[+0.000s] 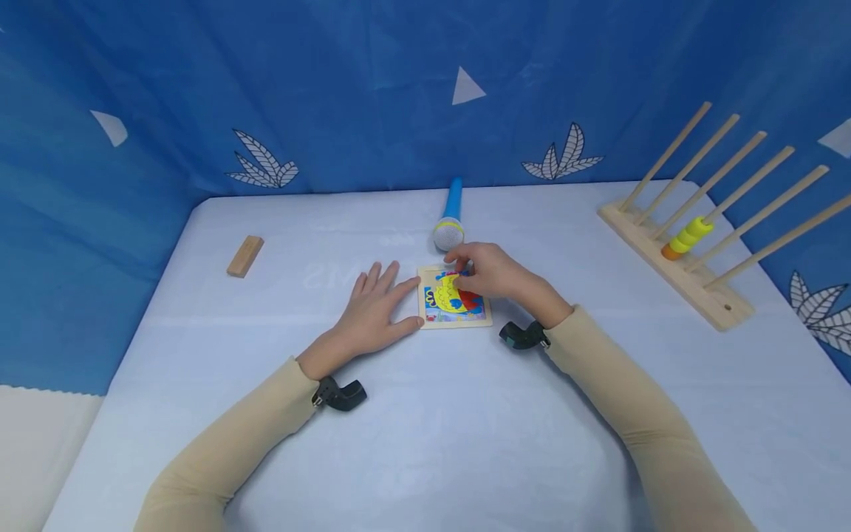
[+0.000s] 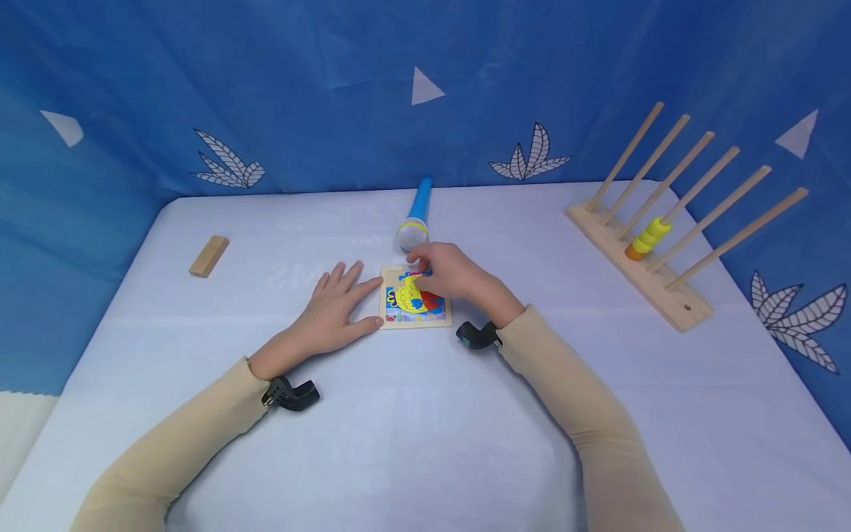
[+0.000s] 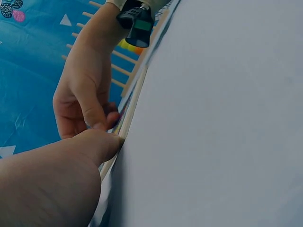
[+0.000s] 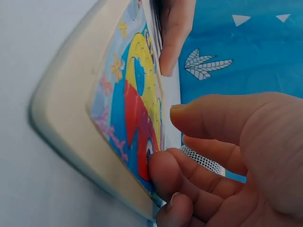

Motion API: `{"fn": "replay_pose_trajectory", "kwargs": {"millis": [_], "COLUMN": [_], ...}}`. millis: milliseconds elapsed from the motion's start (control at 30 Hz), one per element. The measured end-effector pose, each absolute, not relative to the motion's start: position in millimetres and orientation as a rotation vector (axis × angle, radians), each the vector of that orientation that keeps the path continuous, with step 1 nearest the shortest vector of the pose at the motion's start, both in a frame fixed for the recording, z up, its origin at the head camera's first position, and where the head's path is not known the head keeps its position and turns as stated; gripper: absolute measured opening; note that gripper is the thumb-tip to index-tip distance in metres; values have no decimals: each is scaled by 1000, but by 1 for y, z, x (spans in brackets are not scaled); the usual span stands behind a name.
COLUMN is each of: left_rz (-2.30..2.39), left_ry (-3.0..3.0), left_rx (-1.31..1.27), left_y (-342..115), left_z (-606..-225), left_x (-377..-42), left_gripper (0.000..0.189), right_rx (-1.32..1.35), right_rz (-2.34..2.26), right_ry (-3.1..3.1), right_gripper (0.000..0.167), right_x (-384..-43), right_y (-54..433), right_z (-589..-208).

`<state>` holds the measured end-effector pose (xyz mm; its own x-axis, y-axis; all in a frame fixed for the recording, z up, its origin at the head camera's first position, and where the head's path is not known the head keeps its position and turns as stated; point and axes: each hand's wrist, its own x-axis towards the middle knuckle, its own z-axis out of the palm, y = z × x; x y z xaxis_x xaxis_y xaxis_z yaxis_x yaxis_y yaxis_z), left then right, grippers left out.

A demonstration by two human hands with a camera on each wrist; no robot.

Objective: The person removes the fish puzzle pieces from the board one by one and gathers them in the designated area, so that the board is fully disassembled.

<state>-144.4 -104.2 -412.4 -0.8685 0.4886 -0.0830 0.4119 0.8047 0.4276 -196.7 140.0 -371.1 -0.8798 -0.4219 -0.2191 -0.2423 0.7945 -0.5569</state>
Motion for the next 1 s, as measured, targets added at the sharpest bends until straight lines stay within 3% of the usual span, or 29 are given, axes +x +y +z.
{"fn": "replay_pose_trajectory", "kwargs": {"millis": [1000], "left_rz": [595], "left_ry": [2817], "left_rx": [727], "left_y": [-104], "left_z": [-411], "left_x": [-143], "left_gripper": [73], "right_rx": [-597], "right_rz": [-644], "right_ry": [2681], "right_gripper": [55], "right_x": [-191], "right_y": [131], "right_z": [-369]}}
